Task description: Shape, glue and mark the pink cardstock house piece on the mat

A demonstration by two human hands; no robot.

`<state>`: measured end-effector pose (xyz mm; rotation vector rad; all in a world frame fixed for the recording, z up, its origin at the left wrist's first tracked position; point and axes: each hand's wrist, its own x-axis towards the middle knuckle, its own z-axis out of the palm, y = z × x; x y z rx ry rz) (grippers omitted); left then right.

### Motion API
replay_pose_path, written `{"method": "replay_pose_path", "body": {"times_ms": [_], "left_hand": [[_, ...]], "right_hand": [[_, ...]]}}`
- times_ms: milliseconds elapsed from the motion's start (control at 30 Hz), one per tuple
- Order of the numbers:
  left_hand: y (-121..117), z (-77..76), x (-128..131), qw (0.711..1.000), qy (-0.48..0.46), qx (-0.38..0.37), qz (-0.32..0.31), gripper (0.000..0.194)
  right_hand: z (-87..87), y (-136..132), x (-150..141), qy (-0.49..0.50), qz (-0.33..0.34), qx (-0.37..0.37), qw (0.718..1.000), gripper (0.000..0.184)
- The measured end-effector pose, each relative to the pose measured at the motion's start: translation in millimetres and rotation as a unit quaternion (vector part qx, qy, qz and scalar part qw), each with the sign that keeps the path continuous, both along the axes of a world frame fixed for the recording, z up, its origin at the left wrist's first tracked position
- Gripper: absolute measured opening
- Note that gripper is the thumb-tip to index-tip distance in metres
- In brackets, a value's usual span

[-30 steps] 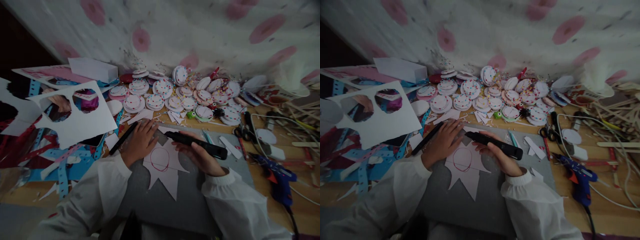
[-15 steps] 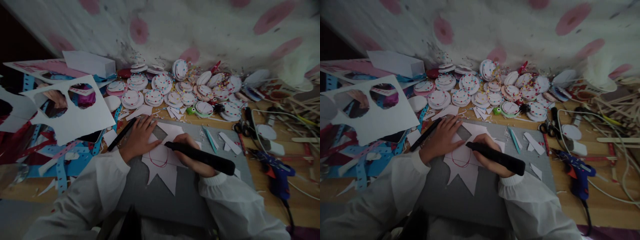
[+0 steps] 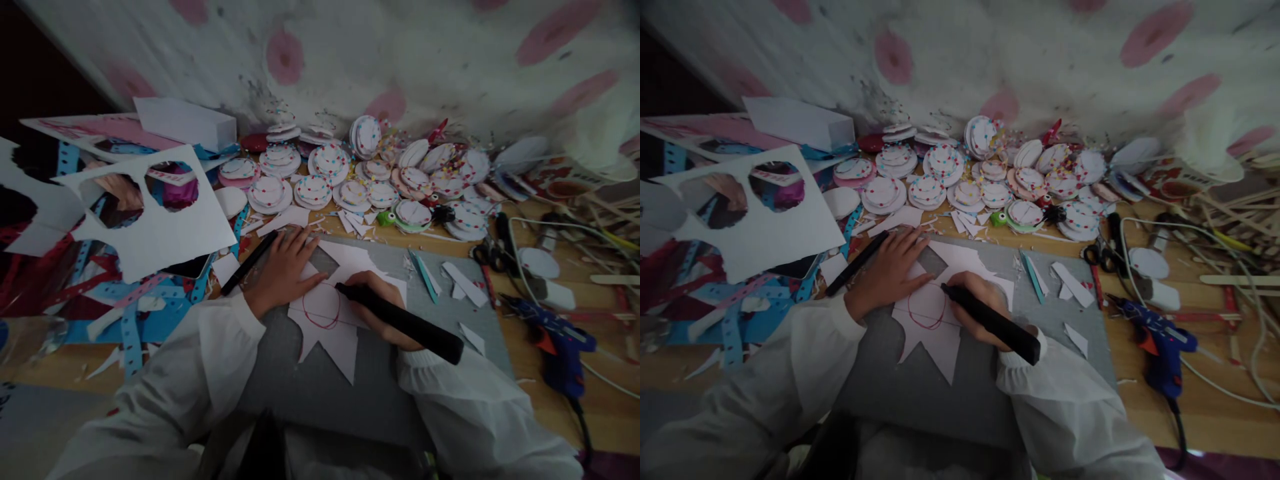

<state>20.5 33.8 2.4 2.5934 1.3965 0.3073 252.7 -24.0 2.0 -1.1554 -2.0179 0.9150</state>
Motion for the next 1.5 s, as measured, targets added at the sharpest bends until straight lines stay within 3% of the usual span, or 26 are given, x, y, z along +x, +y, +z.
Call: {"method": "replay_pose_path", "body": {"times_ms": [967, 1167, 1367, 1500], "left_hand": [[-1.5, 2.2, 3.9, 1.000, 0.024, 0.002, 0.007, 0.070], [-3.4, 4.3, 5.6, 1.000, 0.028, 0.006, 0.009, 0.069], [-12.6, 10.5, 12.2, 0.997, 0.053, -0.006, -0.061, 0.058], [-14.4, 6.4, 13.6, 0.996, 0.061, -0.012, -0.064, 0.060]], "right_hand": [[9.2, 1.7, -12.6, -0.034, 0.037, 0.099, 0.994, 0.017], [4.6, 0.8, -15.1, -0.051, 0.032, 0.102, 0.993, 0.018], [1.7, 3.6, -10.8, -0.046, 0.044, 0.099, 0.993, 0.013], [1.8, 8.9, -4.4, -0.036, 0.082, 0.103, 0.991, 0.016]]}}
